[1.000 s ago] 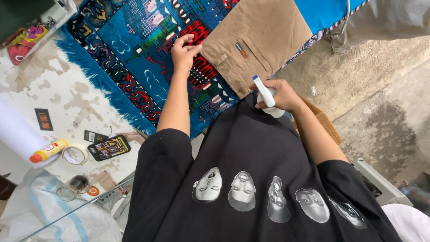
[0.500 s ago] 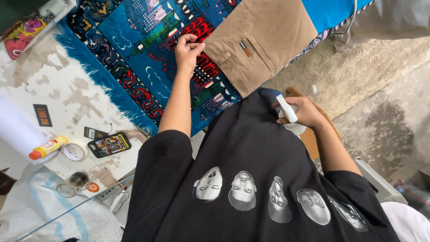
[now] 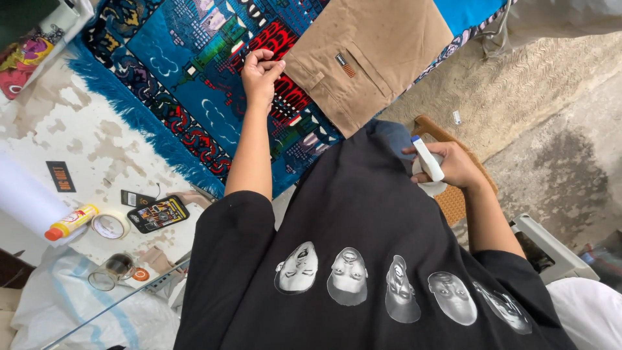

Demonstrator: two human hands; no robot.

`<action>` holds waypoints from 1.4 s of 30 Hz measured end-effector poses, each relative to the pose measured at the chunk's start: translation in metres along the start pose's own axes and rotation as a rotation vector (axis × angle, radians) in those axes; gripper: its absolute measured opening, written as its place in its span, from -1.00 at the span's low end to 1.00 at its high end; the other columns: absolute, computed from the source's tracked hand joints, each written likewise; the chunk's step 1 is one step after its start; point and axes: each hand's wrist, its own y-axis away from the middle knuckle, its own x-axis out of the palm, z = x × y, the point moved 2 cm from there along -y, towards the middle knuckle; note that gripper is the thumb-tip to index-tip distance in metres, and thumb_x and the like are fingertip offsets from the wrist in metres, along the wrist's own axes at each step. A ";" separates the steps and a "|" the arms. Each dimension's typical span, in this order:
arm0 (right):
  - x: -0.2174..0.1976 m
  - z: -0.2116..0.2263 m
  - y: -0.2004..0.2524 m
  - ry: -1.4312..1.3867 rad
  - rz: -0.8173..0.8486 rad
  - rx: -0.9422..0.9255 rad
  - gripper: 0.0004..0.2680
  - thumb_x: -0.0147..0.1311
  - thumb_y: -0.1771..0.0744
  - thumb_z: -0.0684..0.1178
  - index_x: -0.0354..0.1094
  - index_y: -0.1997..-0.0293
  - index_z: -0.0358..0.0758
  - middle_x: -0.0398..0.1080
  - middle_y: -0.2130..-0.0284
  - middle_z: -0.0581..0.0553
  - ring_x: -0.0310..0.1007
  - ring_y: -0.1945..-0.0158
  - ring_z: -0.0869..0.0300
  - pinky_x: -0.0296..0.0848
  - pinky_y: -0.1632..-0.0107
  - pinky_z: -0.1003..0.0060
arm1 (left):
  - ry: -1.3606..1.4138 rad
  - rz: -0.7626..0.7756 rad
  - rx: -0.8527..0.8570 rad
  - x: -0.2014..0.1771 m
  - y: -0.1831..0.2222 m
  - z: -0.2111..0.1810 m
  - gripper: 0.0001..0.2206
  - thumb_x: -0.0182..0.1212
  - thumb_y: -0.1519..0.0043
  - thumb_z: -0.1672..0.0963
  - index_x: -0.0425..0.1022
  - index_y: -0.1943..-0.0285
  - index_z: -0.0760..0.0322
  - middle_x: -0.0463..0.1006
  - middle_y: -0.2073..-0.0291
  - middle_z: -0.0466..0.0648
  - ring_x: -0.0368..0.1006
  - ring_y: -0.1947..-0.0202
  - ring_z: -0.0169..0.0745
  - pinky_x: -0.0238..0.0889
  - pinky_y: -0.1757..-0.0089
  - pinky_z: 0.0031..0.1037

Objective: Ironing a pair of pants, spraying them with water, folding them, and trimming loose threads with scissors.

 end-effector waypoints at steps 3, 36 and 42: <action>0.004 -0.004 -0.007 0.007 0.016 -0.161 -0.50 0.52 -0.05 -0.12 0.53 -0.08 -0.20 0.53 -0.11 -0.04 0.47 -0.17 0.29 0.43 -0.19 0.35 | -0.016 -0.011 0.007 0.002 0.002 -0.004 -0.75 0.46 -0.11 0.28 0.47 0.16 0.24 0.57 0.43 -0.07 0.55 0.38 -0.38 0.61 0.20 -0.47; 0.031 0.055 -0.078 0.166 -0.111 -0.350 -0.62 0.56 -0.02 0.20 0.56 0.23 0.01 0.54 0.36 0.15 0.44 0.24 0.42 0.32 0.08 0.46 | 0.045 -0.018 -0.056 0.001 0.001 -0.005 -0.77 0.46 -0.10 0.29 0.50 0.18 0.26 0.62 0.46 -0.05 0.57 0.38 -0.32 0.58 0.22 -0.45; 0.028 0.047 -0.069 0.207 0.175 -0.335 -0.52 0.57 0.01 0.16 0.61 0.09 -0.09 0.64 0.22 0.09 0.59 0.13 0.35 0.43 0.06 0.46 | 0.054 0.000 -0.055 -0.001 -0.001 -0.004 -0.76 0.47 -0.10 0.29 0.49 0.18 0.27 0.63 0.48 -0.04 0.55 0.44 -0.33 0.54 0.26 -0.49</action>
